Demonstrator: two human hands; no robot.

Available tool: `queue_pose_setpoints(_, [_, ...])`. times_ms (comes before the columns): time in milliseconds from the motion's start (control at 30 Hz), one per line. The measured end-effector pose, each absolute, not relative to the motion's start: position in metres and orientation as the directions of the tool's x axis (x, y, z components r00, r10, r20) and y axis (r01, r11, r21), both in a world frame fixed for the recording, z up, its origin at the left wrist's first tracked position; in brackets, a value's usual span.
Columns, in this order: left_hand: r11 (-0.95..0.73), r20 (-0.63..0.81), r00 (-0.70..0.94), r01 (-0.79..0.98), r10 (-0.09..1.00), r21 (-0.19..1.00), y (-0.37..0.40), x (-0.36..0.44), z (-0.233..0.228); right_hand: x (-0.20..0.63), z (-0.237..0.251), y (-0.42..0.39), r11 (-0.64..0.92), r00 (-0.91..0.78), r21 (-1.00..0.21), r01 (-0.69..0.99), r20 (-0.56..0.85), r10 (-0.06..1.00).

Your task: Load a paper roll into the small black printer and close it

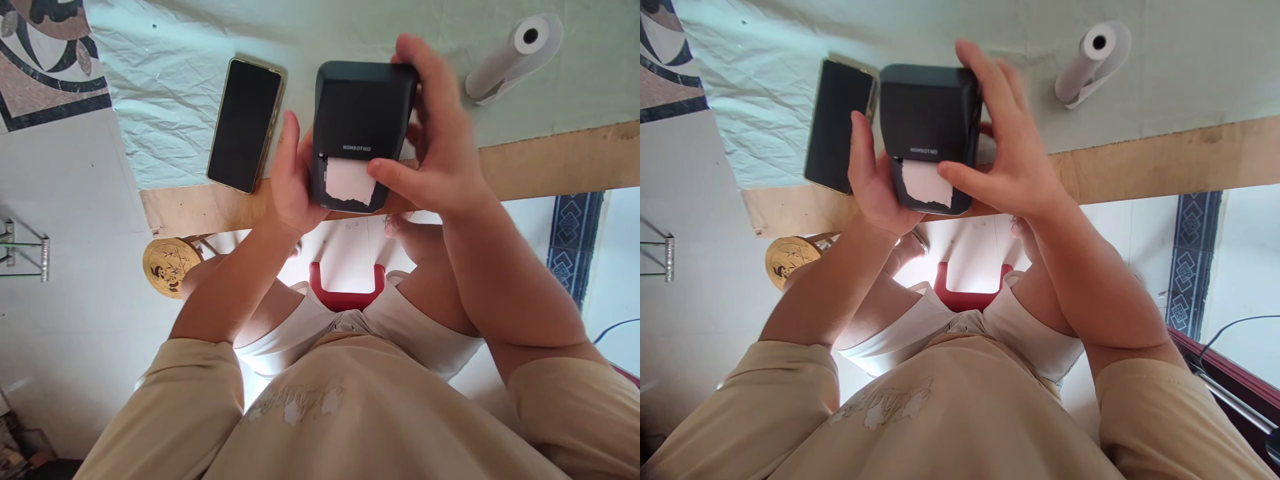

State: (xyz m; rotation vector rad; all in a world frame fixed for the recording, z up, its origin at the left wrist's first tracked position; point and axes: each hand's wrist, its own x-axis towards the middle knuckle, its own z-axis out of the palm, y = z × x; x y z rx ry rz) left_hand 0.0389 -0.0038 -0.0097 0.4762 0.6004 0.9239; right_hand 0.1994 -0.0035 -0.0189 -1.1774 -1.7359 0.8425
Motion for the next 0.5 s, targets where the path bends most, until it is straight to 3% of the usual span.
queue_pose_setpoints(133, [0.499,-0.221,0.489,-0.563,0.844,0.659,-0.005,0.039,-0.016,0.199,-0.01,-0.008,0.405,-0.025,-0.765,0.5,0.455,0.89])
queue_pose_setpoints(333, [0.488,-0.318,0.397,-0.467,0.861,0.737,-0.008,0.041,-0.025,0.187,-0.006,-0.006,0.343,0.265,-0.844,0.412,0.471,0.841])
queue_pose_setpoints(433, [0.485,-0.315,0.398,-0.463,0.862,0.742,-0.009,0.043,-0.025,0.186,-0.004,-0.004,0.362,0.302,-0.847,0.39,0.489,0.819])
queue_pose_setpoints(500, [0.482,-0.296,0.409,-0.491,0.863,0.726,-0.01,0.043,-0.025,0.187,-0.003,-0.005,0.33,0.261,-0.818,0.472,0.487,0.834])
